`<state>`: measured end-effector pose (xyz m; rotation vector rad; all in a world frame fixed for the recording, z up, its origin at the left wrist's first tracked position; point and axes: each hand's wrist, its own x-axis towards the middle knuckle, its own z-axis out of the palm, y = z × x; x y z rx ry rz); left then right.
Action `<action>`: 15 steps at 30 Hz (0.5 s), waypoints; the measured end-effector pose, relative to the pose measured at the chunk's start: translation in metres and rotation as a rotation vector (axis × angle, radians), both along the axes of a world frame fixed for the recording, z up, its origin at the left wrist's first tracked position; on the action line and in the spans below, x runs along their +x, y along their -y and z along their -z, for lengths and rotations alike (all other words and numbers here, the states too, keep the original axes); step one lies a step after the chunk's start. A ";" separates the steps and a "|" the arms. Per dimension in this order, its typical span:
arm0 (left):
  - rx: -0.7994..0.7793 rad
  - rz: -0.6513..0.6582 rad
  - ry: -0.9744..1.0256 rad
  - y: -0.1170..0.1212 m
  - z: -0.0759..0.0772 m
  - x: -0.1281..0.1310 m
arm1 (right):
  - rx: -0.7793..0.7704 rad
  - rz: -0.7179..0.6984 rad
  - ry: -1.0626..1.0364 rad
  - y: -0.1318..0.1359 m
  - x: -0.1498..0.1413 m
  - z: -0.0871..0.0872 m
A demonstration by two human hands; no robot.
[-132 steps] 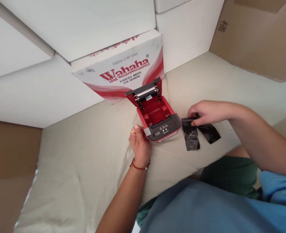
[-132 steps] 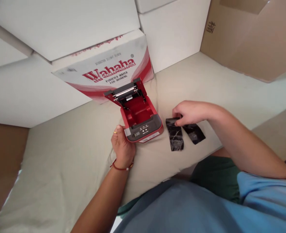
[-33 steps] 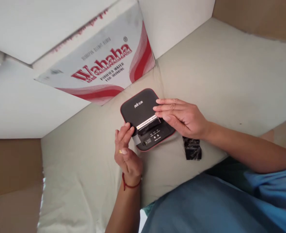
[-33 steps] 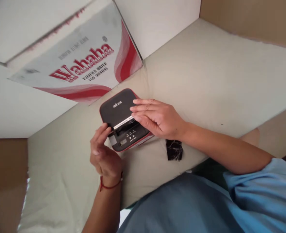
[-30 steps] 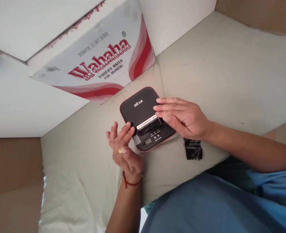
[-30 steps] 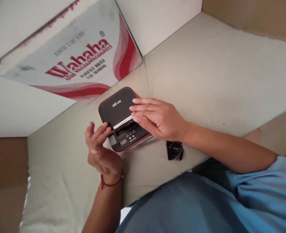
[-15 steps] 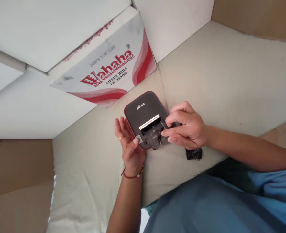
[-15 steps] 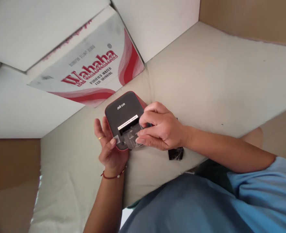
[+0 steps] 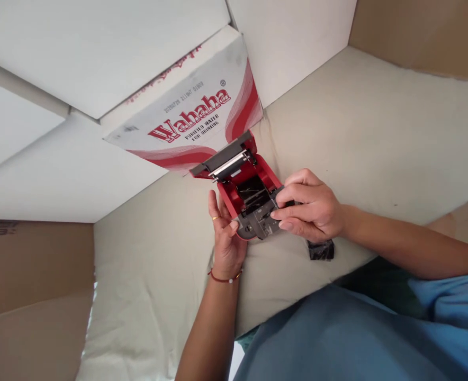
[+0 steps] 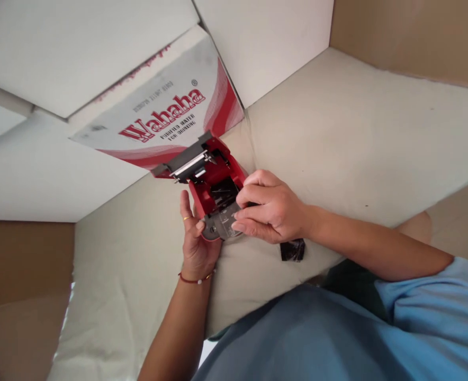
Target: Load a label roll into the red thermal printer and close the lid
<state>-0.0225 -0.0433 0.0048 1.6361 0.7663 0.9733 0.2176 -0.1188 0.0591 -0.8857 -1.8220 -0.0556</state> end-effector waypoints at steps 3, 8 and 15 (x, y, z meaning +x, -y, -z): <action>0.004 0.013 0.040 -0.002 0.005 0.000 | -0.142 -0.064 -0.016 -0.002 0.005 -0.016; -0.247 -0.054 0.305 -0.008 0.009 0.000 | -0.527 0.069 0.098 -0.031 0.008 -0.059; -0.569 -0.161 0.575 -0.010 0.003 0.002 | -0.969 0.326 0.799 -0.083 -0.030 -0.092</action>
